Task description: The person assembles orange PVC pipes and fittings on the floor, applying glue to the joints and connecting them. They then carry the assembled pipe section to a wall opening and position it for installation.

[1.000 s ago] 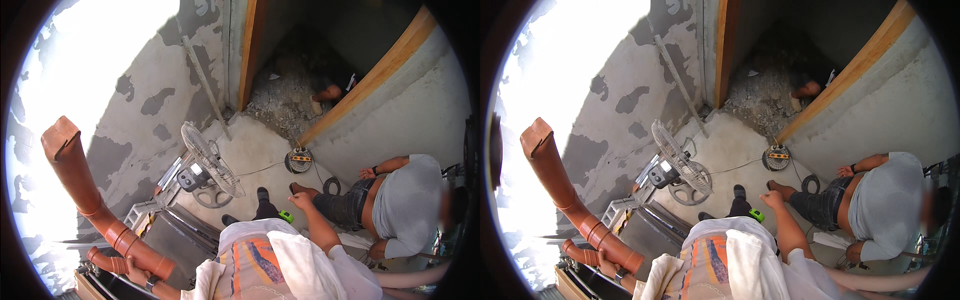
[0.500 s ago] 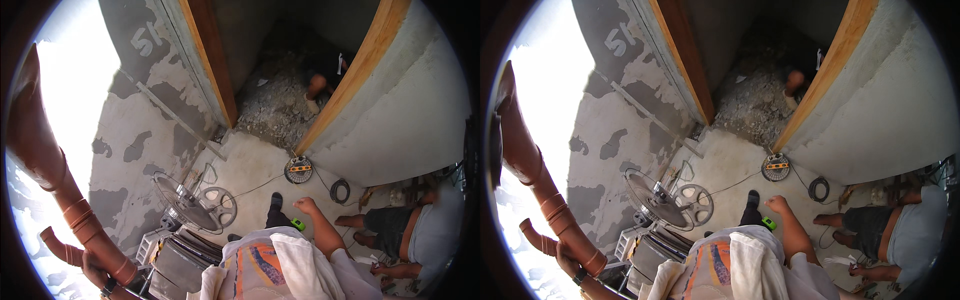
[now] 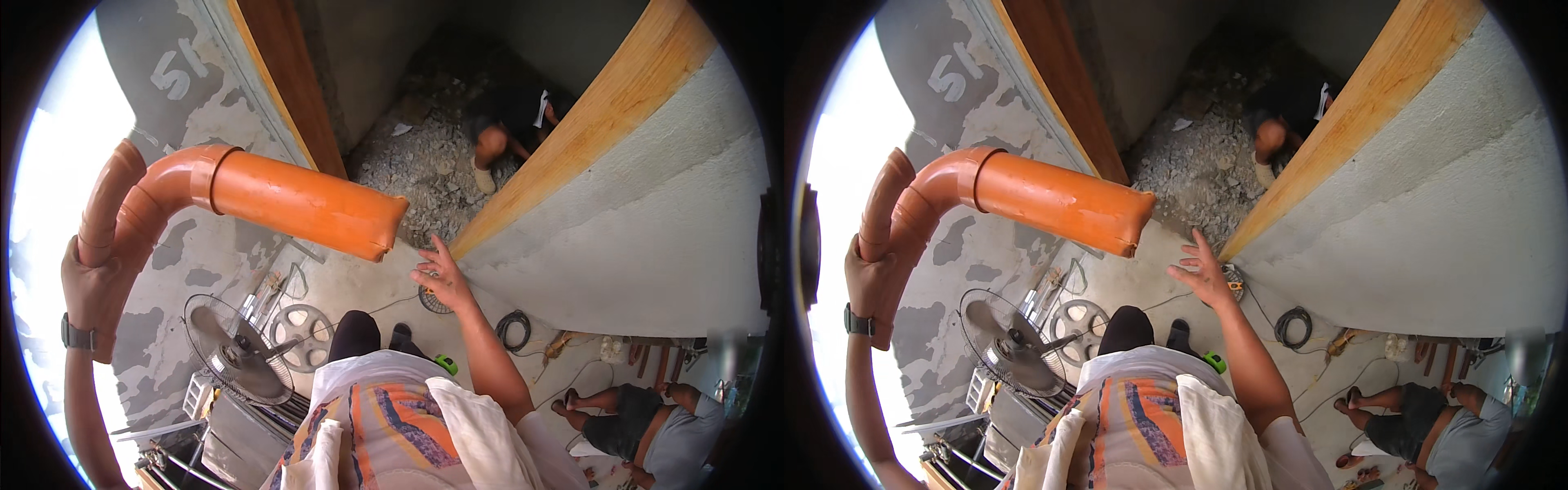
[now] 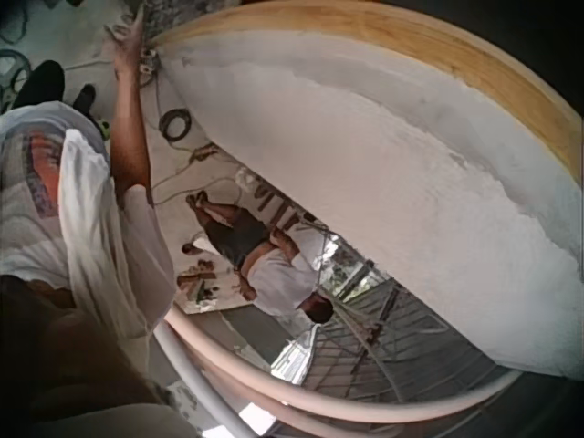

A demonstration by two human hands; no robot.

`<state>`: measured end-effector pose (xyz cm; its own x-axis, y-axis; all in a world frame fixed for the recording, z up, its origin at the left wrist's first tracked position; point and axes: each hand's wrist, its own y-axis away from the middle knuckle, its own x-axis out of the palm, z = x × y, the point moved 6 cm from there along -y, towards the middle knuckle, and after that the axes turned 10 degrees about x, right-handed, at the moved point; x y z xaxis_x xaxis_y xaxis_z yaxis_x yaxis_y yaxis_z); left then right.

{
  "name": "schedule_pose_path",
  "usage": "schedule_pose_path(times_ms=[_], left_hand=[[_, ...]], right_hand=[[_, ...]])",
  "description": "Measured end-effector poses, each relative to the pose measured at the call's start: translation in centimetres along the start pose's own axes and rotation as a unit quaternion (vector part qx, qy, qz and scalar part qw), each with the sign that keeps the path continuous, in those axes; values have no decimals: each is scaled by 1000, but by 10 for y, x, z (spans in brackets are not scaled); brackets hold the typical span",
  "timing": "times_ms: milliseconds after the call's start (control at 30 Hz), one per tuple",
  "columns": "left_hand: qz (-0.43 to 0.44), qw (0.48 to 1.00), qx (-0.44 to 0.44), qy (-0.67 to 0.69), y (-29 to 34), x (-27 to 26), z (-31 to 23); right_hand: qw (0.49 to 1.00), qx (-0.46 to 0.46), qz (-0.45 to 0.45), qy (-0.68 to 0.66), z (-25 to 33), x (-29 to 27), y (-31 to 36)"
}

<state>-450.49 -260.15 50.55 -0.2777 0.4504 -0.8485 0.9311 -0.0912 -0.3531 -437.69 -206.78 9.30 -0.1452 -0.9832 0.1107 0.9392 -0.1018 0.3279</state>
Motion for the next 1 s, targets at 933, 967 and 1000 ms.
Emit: schedule_pose_path(times_ms=[933, 967, 1000], left_hand=[[301, 898, -155, 281, -205, 669, -10], [298, 880, -161, 333, -216, 687, -25], [302, 859, -179, 374, -226, 700, -35]], right_hand=[[914, -50, -381, 131, 215, -119, -148], [899, -40, -404, 164, 225, -122, -147], [877, -13, -435, 203, 234, -124, -147]])
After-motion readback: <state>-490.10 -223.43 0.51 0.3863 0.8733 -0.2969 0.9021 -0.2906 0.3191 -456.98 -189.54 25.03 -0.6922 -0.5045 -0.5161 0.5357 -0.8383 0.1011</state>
